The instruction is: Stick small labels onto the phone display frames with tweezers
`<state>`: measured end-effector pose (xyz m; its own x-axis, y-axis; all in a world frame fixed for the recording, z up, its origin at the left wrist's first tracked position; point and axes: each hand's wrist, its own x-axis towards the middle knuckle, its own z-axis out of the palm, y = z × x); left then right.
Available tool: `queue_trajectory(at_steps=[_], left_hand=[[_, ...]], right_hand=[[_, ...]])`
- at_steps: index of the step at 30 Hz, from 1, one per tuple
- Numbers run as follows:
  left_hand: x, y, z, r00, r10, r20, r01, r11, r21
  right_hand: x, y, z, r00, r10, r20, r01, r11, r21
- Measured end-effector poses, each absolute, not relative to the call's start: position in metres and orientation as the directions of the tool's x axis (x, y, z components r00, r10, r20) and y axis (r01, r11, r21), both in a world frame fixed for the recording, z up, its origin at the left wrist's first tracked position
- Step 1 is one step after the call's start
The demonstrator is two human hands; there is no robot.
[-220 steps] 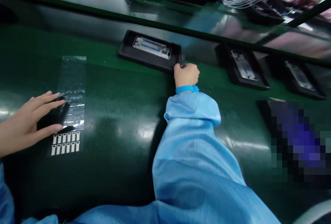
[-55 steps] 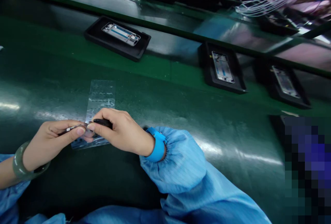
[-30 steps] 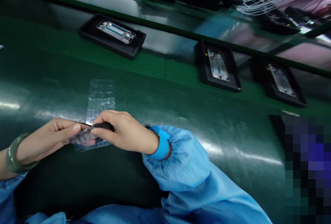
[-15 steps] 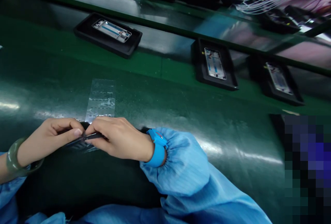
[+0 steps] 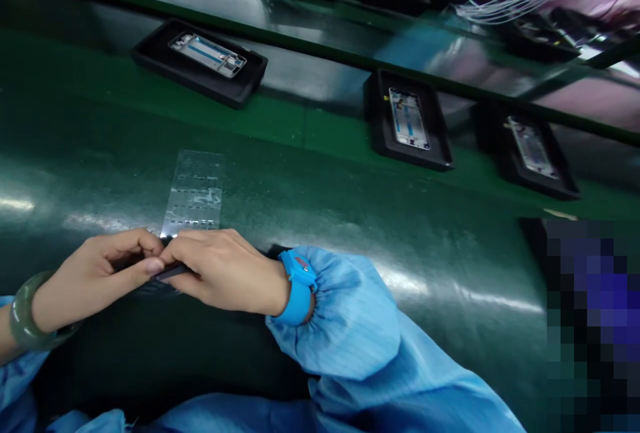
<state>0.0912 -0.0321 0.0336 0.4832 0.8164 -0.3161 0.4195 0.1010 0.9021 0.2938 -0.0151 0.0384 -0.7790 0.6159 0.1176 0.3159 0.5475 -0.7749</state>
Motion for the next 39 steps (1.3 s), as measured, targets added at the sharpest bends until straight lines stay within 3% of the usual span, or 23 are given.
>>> queue_trajectory(at_steps=[4, 8, 13, 15, 18, 20, 23, 27, 30, 32, 34, 35, 39], left_hand=[[0.09, -0.028, 0.033, 0.558, 0.729, -0.397, 0.399, 0.184, 0.898], [0.085, -0.024, 0.033, 0.629, 0.708, -0.321, 0.3, 0.16, 0.94], [0.081, -0.028, 0.033, 0.703, 0.688, -0.182, 0.279, -0.031, 0.96], [0.08, -0.031, 0.031, 0.71, 0.695, -0.115, 0.317, -0.169, 0.933], [0.08, -0.031, 0.027, 0.725, 0.687, -0.051, 0.417, -0.378, 0.827], [0.079, -0.028, 0.024, 0.74, 0.672, -0.025, 0.46, -0.478, 0.748], [0.076, -0.02, 0.019, 0.757, 0.653, 0.024, 0.495, -0.597, 0.632], [0.068, -0.012, 0.014, 0.741, 0.67, 0.036, 0.565, -0.652, 0.505], [0.059, -0.01, 0.009, 0.706, 0.707, 0.024, 0.628, -0.642, 0.439], [0.053, -0.01, 0.007, 0.684, 0.729, 0.023, 0.664, -0.635, 0.395], [0.047, -0.01, 0.005, 0.675, 0.738, 0.024, 0.683, -0.637, 0.357], [0.045, -0.009, 0.004, 0.674, 0.739, 0.022, 0.689, -0.639, 0.343], [0.037, -0.006, 0.001, 0.66, 0.751, 0.018, 0.708, -0.629, 0.32]], right_hand=[[0.294, -0.014, 0.037, -0.803, 0.577, 0.148, 0.29, 0.595, -0.75], [0.3, -0.011, 0.044, -0.825, 0.556, 0.1, 0.295, 0.576, -0.763], [0.318, -0.007, 0.068, -0.891, 0.44, -0.11, 0.343, 0.495, -0.798], [0.326, -0.003, 0.077, -0.899, 0.419, -0.132, 0.333, 0.456, -0.826], [0.337, 0.006, 0.081, -0.846, 0.531, -0.054, 0.321, 0.425, -0.846], [0.342, 0.014, 0.076, -0.703, 0.711, 0.026, 0.379, 0.405, -0.832], [0.352, 0.029, 0.061, -0.331, 0.933, 0.14, 0.416, 0.278, -0.866], [0.377, 0.057, 0.039, 0.079, 0.971, 0.225, 0.266, 0.197, -0.944], [0.413, 0.078, 0.029, 0.252, 0.932, 0.262, 0.301, 0.182, -0.936], [0.443, 0.085, 0.026, 0.464, 0.781, 0.419, 0.613, 0.059, -0.788], [0.474, 0.087, 0.022, 0.394, 0.771, 0.501, 0.897, -0.203, -0.393], [0.489, 0.086, 0.019, 0.361, 0.83, 0.426, 0.932, -0.303, -0.201], [0.533, 0.085, -0.002, 0.406, 0.865, 0.294, 0.913, -0.394, -0.103]])
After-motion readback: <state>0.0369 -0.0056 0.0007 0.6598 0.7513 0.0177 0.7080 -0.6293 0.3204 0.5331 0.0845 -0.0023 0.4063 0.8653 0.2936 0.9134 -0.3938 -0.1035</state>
